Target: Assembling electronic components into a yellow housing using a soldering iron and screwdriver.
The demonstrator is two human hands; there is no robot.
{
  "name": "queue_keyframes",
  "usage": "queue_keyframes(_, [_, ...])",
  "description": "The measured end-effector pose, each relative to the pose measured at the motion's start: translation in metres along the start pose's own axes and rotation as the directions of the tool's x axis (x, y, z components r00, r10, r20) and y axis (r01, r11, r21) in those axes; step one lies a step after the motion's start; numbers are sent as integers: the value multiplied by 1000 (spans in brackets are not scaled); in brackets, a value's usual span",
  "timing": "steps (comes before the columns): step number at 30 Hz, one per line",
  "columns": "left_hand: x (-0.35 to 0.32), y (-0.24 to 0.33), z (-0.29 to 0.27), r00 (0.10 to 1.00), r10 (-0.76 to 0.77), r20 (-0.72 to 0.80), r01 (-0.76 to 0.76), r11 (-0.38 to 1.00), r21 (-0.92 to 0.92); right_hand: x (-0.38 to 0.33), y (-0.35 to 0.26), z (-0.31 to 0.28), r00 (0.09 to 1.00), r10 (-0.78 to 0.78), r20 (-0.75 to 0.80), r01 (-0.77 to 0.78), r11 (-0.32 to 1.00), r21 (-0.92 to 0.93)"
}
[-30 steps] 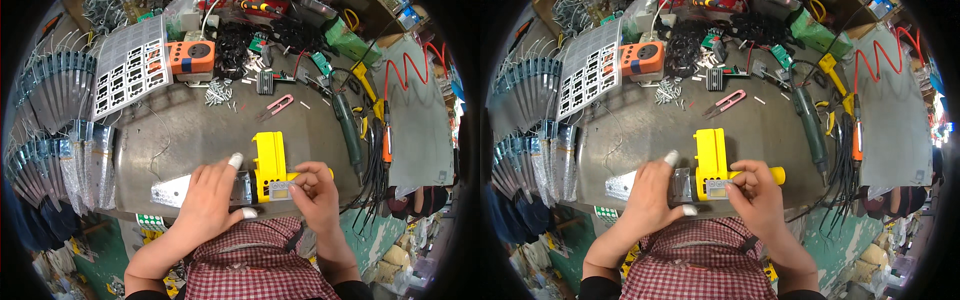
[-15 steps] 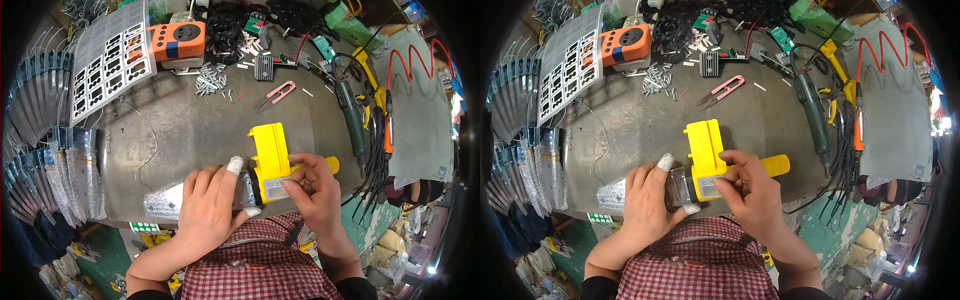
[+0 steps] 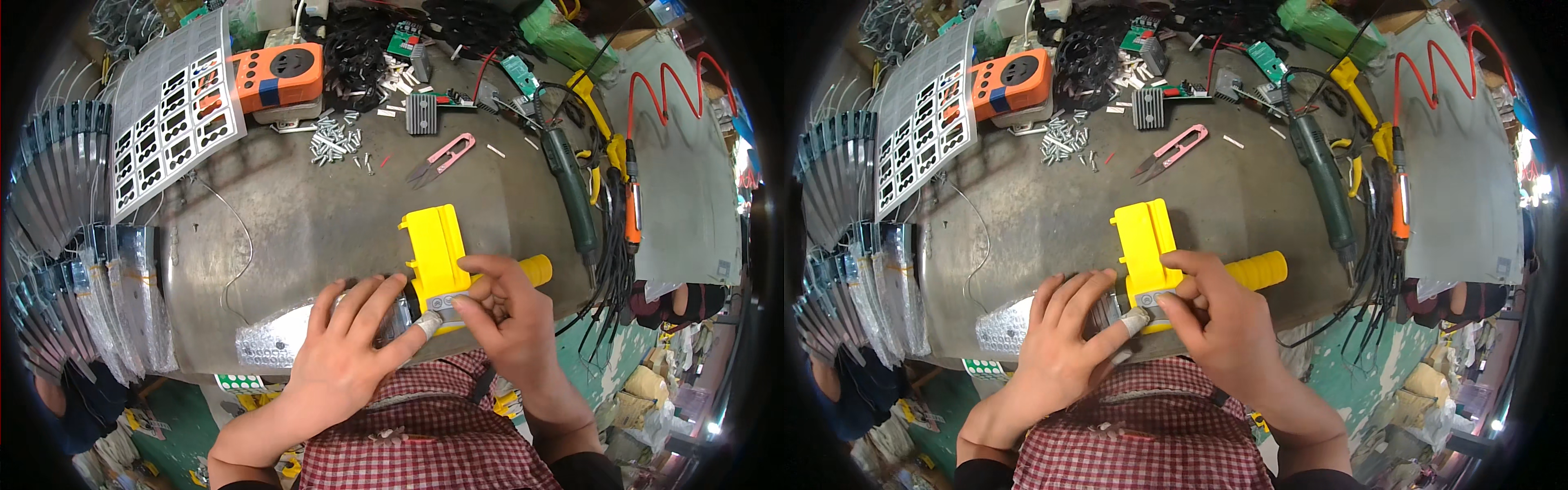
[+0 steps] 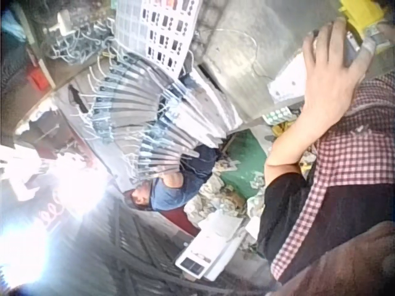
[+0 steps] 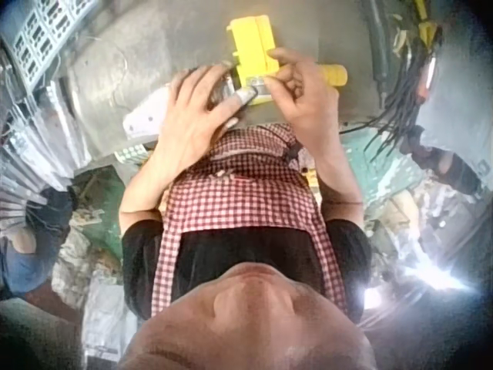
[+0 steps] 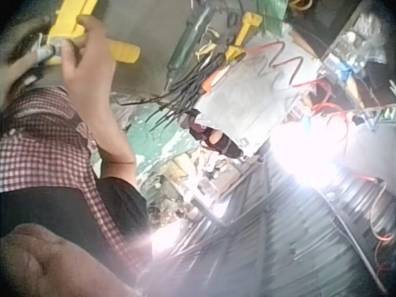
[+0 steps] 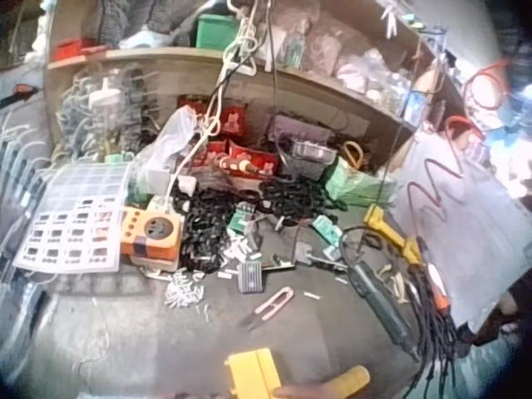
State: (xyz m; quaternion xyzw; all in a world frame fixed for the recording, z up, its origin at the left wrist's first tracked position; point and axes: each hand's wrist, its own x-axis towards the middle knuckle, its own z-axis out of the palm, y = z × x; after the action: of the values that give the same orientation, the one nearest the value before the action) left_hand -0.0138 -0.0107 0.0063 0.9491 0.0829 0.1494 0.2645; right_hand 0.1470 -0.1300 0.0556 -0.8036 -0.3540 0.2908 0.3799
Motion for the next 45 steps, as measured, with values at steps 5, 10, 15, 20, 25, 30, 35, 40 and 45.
queue_keyframes(5, [0,2,3,1000,-10,2,10,1000,27,3,-3,0,962,-273,28,269,919,-290])
queue_keyframes(10, [3,3,4,999,-19,-38,21,998,57,4,-22,-7,931,-306,200,360,675,-644])
queue_keyframes(15, [-5,-4,-17,995,-94,-41,87,986,-144,13,12,-51,912,-391,127,366,631,-684])
queue_keyframes(20, [-16,-7,-44,956,-284,74,280,958,59,6,39,-64,936,-332,121,353,866,-355])
queue_keyframes(25, [-24,-11,-33,997,-42,-59,56,964,260,13,73,-33,796,-606,1,567,744,-354])
queue_keyframes(30, [-11,4,-39,982,-188,19,188,982,-19,14,80,-28,795,-606,25,585,757,-292])
queue_keyframes(35, [56,24,-16,981,-63,-184,81,992,95,11,38,-8,787,-617,1,571,728,-378])
queue_keyframes(40, [46,8,-3,974,-149,-169,127,983,-133,30,47,-7,735,-678,11,630,677,-380])
queue_keyframes(45, [28,11,-6,968,209,142,-234,952,197,74,37,-13,738,-650,183,663,647,-377])
